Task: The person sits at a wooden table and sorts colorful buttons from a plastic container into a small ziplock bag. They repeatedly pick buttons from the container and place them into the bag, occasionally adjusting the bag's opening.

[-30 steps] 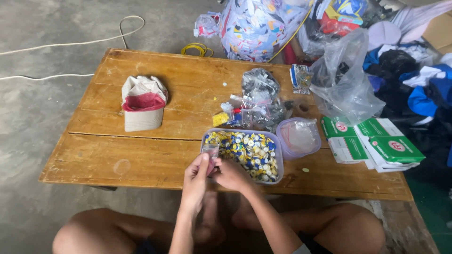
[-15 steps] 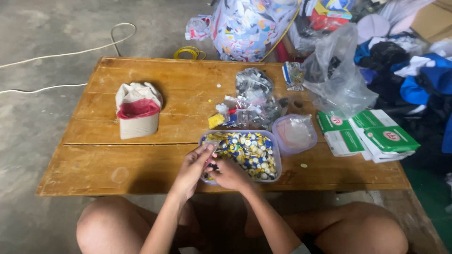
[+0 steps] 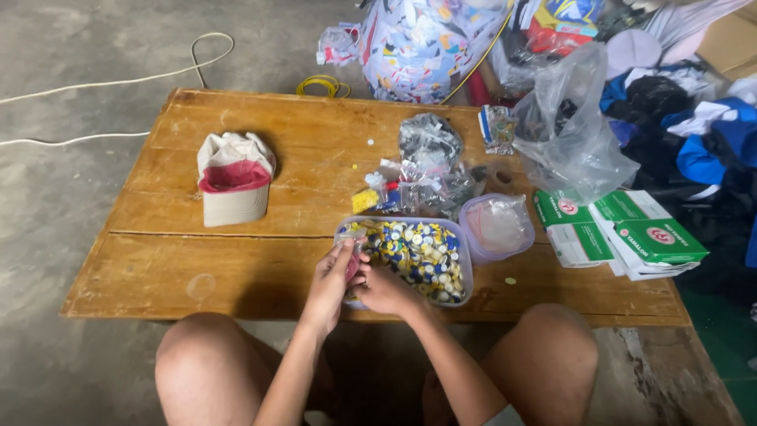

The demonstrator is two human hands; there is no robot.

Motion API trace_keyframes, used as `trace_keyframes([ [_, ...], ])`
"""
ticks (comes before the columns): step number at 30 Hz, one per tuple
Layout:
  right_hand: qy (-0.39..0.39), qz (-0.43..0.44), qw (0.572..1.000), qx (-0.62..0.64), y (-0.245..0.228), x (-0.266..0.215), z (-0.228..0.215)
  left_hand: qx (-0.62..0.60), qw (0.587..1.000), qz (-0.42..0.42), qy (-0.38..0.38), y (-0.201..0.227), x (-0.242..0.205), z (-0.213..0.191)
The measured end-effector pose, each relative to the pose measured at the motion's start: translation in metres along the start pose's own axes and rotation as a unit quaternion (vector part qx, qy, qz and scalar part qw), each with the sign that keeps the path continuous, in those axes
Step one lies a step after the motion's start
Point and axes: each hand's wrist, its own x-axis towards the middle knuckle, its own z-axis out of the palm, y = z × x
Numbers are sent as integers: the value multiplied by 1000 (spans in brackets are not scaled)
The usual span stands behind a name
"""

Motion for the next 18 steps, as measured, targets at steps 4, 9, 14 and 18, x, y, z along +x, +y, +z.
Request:
trace_keyframes([
  [4, -19, -13, 999, -47, 18, 15, -1, 13, 1000, -1, 0, 11, 2, 5],
  [9, -39, 22, 990, -130, 3, 15, -19, 0, 1000, 5, 21, 17, -1, 0],
  [14, -67, 42, 974, -212, -6, 14, -44, 2, 999, 20, 36, 19, 5, 0],
  [18, -69, 26, 970, -230, 7, 14, -61, -10, 999, 21, 32, 44, -17, 16],
])
